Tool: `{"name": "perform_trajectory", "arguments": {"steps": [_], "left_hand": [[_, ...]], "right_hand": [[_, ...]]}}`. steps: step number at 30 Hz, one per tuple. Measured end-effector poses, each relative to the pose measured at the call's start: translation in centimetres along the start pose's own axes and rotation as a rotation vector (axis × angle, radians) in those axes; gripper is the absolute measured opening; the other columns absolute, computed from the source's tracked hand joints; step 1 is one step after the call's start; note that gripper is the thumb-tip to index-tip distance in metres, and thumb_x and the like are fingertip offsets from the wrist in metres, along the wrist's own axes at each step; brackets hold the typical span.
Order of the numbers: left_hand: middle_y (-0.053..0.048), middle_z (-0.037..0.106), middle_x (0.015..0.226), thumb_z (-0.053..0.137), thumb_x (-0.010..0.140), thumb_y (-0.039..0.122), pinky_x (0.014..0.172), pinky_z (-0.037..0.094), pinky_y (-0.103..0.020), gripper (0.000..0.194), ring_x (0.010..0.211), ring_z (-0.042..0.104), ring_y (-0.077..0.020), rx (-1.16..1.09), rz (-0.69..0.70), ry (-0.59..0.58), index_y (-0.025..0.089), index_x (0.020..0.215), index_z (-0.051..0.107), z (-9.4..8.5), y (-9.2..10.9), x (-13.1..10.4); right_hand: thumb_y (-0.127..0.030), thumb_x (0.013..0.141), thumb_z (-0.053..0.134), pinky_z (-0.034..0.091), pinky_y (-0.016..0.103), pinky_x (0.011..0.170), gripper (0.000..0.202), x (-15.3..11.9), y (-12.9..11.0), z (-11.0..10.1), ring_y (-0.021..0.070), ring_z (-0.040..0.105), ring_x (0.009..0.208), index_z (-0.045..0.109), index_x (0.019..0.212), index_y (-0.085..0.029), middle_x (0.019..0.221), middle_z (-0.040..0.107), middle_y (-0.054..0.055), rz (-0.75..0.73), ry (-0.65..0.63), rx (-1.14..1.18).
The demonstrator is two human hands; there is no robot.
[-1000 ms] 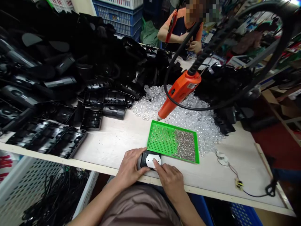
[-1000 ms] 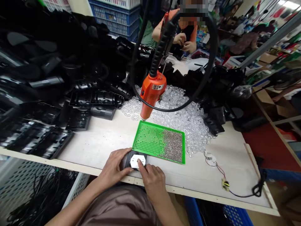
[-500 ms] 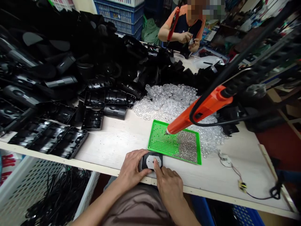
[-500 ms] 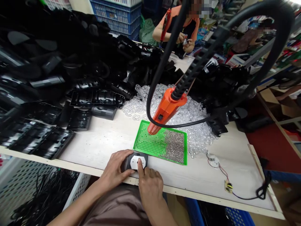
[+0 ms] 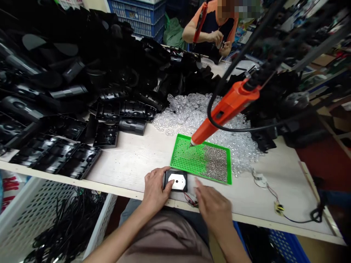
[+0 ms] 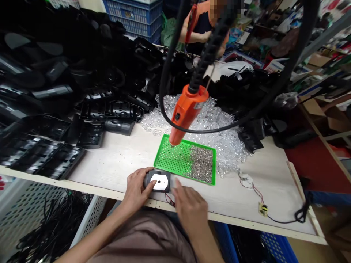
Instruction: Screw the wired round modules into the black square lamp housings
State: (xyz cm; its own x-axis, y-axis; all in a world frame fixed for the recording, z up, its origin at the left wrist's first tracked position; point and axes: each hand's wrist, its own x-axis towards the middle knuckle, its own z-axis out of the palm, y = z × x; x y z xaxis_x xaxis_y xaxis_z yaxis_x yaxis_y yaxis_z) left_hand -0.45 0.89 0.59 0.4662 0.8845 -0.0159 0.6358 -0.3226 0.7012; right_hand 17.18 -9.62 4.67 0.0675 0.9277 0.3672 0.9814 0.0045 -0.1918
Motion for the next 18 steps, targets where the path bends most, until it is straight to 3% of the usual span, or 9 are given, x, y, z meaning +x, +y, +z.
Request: {"name": "perform_trajectory", "arguments": {"steps": [2,5,9,12,15,18], "left_hand": [[-0.007,0.064,0.111,0.053,0.088,0.031,0.093,0.035,-0.048,0.035,0.109,0.053,-0.0282,0.001,-0.003,-0.008,0.023,0.121,0.050,0.0,-0.1,0.1],[-0.008,0.064,0.111,0.052,0.088,0.032,0.093,0.034,-0.049,0.033,0.109,0.053,-0.0289,0.001,-0.003,-0.003,0.023,0.120,0.051,0.0,-0.2,0.2],[-0.008,0.064,0.112,0.050,0.089,0.034,0.094,0.034,-0.049,0.033,0.109,0.053,-0.0291,0.004,0.013,0.018,0.023,0.121,0.050,0.3,-0.2,0.1],[-0.008,0.064,0.113,0.049,0.090,0.034,0.095,0.034,-0.048,0.034,0.111,0.053,-0.0290,0.006,0.024,0.036,0.024,0.122,0.049,0.4,-0.3,0.0],[-0.008,0.064,0.114,0.049,0.090,0.034,0.095,0.034,-0.048,0.033,0.111,0.053,-0.0291,0.010,0.027,0.043,0.024,0.122,0.049,0.5,-0.3,-0.1],[-0.007,0.065,0.114,0.050,0.090,0.032,0.095,0.034,-0.048,0.034,0.111,0.054,-0.0289,0.016,0.030,0.050,0.024,0.122,0.049,0.5,-0.3,-0.1]], "right_hand": [[-0.024,0.095,0.049,0.051,0.027,0.070,0.026,-1.2,2.1,-1.4,0.0164,0.070,0.073,0.069,0.109,-0.016,0.088,0.075,0.008,0.141,0.038,0.021],[-0.025,0.095,0.046,0.055,0.030,0.074,0.027,-2.7,3.6,-2.4,0.0187,0.071,0.082,0.072,0.101,-0.019,0.094,0.076,0.007,0.196,-0.129,0.105],[-0.024,0.094,0.043,0.055,0.033,0.080,0.029,-2.9,2.4,-2.1,0.0195,0.071,0.088,0.069,0.106,-0.019,0.098,0.075,0.007,0.210,-0.273,0.245],[-0.030,0.093,0.047,0.053,0.027,0.065,0.024,-2.5,0.8,-2.2,0.0184,0.070,0.074,0.069,0.091,-0.020,0.082,0.074,0.004,0.334,-0.393,0.386],[-0.033,0.096,0.043,0.049,0.024,0.058,0.031,-2.5,0.2,-2.1,0.0164,0.068,0.064,0.069,0.082,-0.021,0.072,0.072,0.000,0.365,-0.553,0.538],[-0.026,0.094,0.047,0.050,0.027,0.066,0.021,-2.9,0.4,-1.3,0.0175,0.067,0.073,0.067,0.095,-0.022,0.081,0.072,0.001,0.357,-0.471,0.410]]}}
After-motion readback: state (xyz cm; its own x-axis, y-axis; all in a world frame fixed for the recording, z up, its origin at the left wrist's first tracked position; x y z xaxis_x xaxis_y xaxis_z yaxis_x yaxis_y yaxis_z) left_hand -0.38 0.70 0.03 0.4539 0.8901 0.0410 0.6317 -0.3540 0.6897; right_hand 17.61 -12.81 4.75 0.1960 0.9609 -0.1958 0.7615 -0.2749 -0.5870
